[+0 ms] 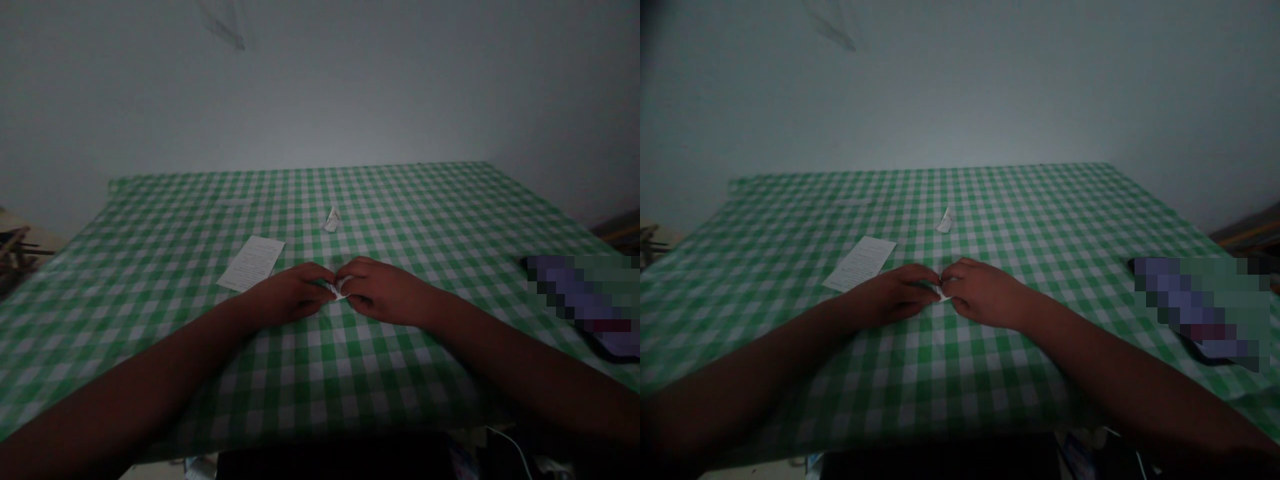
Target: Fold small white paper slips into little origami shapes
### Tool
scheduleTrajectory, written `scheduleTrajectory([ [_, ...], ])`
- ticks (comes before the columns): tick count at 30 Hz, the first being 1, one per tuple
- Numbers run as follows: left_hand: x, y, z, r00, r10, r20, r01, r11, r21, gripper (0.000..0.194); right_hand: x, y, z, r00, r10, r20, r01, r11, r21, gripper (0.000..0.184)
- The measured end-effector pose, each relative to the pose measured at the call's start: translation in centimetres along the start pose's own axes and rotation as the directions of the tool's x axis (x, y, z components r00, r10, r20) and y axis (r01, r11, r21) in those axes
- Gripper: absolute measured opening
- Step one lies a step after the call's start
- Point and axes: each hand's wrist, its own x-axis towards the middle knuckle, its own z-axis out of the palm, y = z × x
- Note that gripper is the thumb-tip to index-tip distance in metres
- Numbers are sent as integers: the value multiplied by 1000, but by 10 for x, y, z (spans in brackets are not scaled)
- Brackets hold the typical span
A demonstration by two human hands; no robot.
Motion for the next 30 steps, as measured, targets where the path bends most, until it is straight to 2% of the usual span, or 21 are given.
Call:
scheduleTrajectory([
  [14, -1, -2, 1, 1000, -5, -8, 4, 999, -34, 24, 0, -1, -1, 1000, -18, -25, 19, 1000, 6, 19],
  [19, -1, -1, 1, 1000, -25, 7, 25, 999, -23, 25, 0, -2, -1, 1000, -9, 0, 9, 1000, -5, 20],
  [25, 0, 3, -3, 999, -41, -33, 43, 998, 49, 25, 1, -8, -5, 999, 28, 43, -25, 998, -53, 22],
  [30, 0, 4, -8, 998, -65, -1, 65, 995, 76, 27, 0, -11, -6, 996, 44, 76, -37, 996, -86, 23],
])
